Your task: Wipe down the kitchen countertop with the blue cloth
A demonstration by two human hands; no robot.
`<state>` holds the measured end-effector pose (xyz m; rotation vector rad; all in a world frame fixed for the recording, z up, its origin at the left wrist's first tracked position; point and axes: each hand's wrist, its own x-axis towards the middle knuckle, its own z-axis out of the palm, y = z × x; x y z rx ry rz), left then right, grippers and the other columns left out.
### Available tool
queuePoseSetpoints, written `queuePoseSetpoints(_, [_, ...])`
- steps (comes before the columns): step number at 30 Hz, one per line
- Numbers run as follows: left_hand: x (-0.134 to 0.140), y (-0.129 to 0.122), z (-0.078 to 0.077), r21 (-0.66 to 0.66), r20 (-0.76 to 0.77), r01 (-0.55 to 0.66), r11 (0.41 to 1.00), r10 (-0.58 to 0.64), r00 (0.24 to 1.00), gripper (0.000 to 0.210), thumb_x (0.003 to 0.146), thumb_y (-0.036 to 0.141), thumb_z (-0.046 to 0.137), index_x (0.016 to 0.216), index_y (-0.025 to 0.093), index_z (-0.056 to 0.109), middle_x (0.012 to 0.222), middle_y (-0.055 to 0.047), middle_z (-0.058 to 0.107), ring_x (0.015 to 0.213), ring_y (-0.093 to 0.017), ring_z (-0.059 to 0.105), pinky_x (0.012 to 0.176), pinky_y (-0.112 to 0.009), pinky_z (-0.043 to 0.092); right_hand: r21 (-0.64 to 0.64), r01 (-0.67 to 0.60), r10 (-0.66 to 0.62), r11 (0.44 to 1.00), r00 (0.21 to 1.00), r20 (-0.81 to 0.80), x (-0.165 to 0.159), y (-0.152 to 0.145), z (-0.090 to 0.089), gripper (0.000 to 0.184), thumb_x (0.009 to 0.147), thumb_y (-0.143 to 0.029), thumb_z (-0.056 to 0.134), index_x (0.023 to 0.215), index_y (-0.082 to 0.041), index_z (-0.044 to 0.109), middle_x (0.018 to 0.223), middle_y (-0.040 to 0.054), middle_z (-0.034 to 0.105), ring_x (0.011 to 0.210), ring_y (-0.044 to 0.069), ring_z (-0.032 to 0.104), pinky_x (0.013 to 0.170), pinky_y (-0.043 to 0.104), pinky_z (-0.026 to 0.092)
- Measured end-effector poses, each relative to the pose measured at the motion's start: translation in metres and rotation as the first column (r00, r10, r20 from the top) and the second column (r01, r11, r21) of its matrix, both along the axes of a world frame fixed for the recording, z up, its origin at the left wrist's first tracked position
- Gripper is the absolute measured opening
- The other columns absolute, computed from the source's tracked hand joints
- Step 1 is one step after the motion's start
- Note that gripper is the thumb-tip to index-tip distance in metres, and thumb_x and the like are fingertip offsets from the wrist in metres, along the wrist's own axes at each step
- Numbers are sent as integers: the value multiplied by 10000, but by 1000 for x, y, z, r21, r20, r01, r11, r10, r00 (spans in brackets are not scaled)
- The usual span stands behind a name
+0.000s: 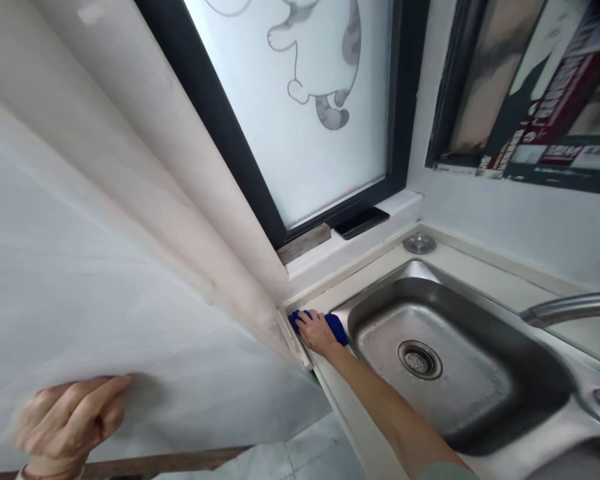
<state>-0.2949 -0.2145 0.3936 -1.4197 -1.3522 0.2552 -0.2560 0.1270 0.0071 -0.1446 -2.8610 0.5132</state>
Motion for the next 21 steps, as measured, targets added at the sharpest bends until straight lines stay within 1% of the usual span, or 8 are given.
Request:
queuePoseSetpoints(3, [5,11,4,27,-55,11,1000,-9,998,174,793,92,575,775,244,658,521,88,634,482,-137,471,568,-266,365,32,-11,11,999,1000,-7,25,-5,4,328,940,-292,454,1208,-263,641,1354,85,554,1141,286,467,929,432,370])
queuePoseSetpoints(7, [3,7,4,2,-50,24,1000,-24,998,147,808,98,618,805,232,678,586,95,662,519,-119,519,588,-246,384,46,0,2,999,1000,-32,68,-16,2,339,953,-301,439,1235,-267,624,1391,64,543,1201,277,456,944,418,377])
queuePoseSetpoints(10, [5,3,5,-10,-33,6,1000,-6,999,145,827,94,630,828,227,690,619,87,672,545,-120,543,600,-245,395,13,5,-4,1000,997,-72,91,-21,-5,353,952,-302,439,1255,-274,618,1403,54,544,1253,271,434,993,418,361])
queuePoseSetpoints(12, [9,2,8,-35,5,-17,999,17,1000,132,835,122,644,863,237,701,664,73,698,581,-132,576,614,-263,404,-34,-2,-2,999,995,-103,96,-22,-9,358,946,-298,446,1257,-282,622,1405,45,547,1271,263,428,1031,417,340])
queuePoseSetpoints(14, [13,3,15,-97,31,-23,995,27,999,129,850,170,641,922,249,713,781,40,747,679,-158,638,680,-291,438,-75,-4,-4,997,994,-110,93,-20,-9,359,939,-304,456,1255,-294,627,1411,33,546,1275,258,429,1049,419,326])
queuePoseSetpoints(17, [18,15,29,-193,-1,32,981,-32,999,218,845,212,650,1053,239,711,1025,-13,766,932,-204,688,917,-337,479,-99,17,-26,995,996,-90,81,-15,-5,371,941,-331,458,1273,-303,621,1427,27,535,1279,263,426,1053,435,313])
queuePoseSetpoints(19, [19,30,37,-204,-40,48,978,-57,998,323,828,217,672,1151,213,688,1171,-38,730,1147,-233,639,1083,-373,428,-101,35,-44,994,995,-87,71,-12,-2,383,948,-347,447,1289,-302,614,1438,34,526,1285,268,418,1058,451,302])
queuePoseSetpoints(21, [17,48,40,-159,-48,29,987,-37,998,417,820,220,687,1236,210,656,1331,-47,649,1334,-253,513,1191,-398,329,-96,49,-58,994,995,-85,60,-9,1,387,949,-356,443,1294,-306,612,1439,39,524,1282,273,415,1057,465,296])
